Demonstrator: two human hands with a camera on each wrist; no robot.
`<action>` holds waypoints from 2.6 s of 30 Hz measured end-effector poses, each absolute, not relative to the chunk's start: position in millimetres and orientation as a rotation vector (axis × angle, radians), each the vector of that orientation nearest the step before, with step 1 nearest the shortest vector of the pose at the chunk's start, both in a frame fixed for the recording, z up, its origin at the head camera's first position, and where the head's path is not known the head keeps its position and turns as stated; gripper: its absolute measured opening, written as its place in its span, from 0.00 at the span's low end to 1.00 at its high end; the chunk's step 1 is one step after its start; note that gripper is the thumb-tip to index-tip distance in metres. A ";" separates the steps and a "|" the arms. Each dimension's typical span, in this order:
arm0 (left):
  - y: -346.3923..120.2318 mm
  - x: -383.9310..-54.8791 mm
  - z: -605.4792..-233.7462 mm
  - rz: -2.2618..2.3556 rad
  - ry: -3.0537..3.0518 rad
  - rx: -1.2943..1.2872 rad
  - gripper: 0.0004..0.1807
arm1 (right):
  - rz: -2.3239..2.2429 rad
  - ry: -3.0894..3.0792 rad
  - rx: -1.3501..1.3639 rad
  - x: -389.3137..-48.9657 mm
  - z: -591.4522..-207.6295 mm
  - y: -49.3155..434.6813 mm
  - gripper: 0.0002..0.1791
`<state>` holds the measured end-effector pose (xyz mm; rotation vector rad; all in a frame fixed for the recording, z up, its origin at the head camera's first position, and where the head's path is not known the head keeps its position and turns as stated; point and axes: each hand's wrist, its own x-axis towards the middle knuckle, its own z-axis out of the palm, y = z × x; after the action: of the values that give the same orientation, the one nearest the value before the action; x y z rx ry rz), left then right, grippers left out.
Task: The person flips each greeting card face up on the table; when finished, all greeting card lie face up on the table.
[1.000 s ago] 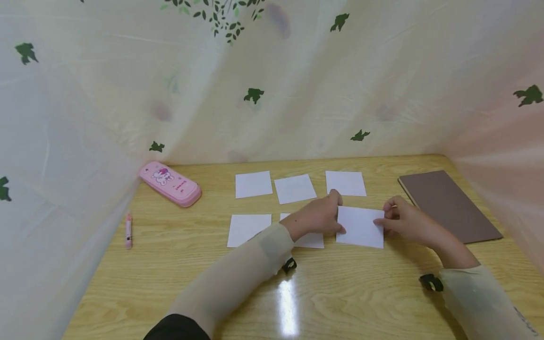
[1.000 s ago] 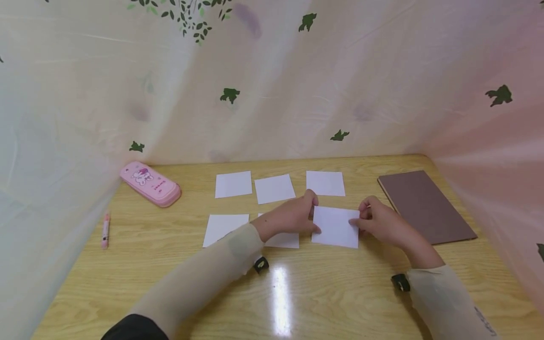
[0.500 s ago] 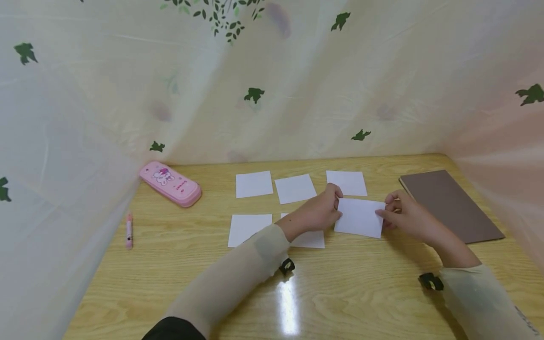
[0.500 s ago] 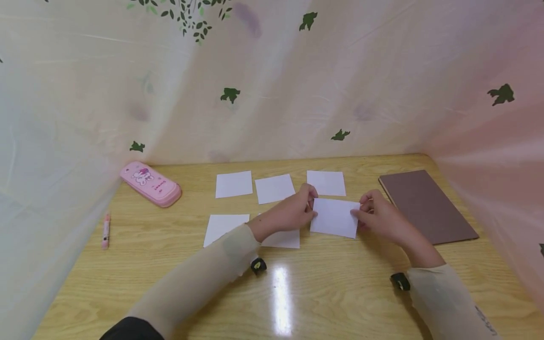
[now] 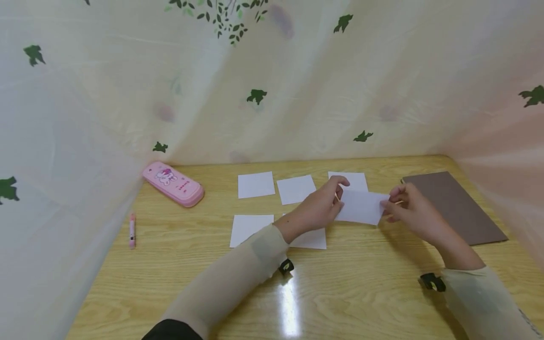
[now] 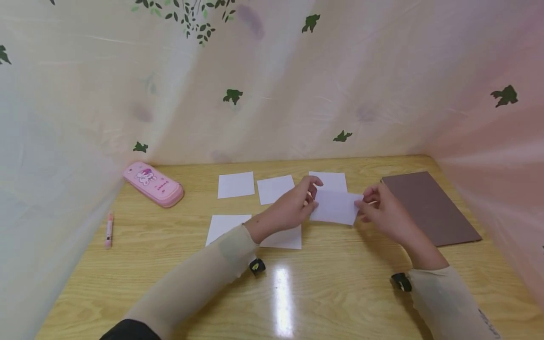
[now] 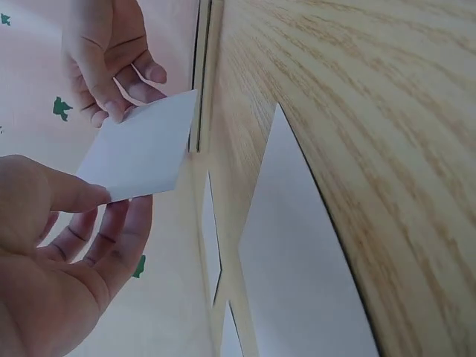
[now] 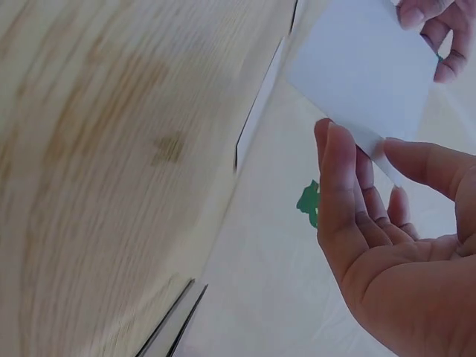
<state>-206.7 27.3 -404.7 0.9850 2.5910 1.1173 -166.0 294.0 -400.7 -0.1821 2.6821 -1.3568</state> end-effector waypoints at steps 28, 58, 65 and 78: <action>23.2 -188.4 -395.3 0.603 2.983 1.620 0.20 | -1.690 2.123 -0.178 -171.8 -410.3 326.2 0.23; 24.4 -176.0 -409.1 0.330 2.897 1.654 0.06 | -1.909 1.859 -0.076 -179.6 -419.7 330.9 0.14; 25.5 -177.1 -409.8 0.248 2.941 1.637 0.10 | -1.931 1.884 -0.049 -178.9 -419.2 332.2 0.10; 32.2 -180.4 -398.3 1.261 2.558 0.552 0.30 | -1.931 1.944 -0.107 -173.7 -419.7 335.5 0.08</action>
<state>-180.4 32.2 -398.3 0.5518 2.5585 1.2615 -173.7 335.5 -419.7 -0.1072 1.9443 -1.9309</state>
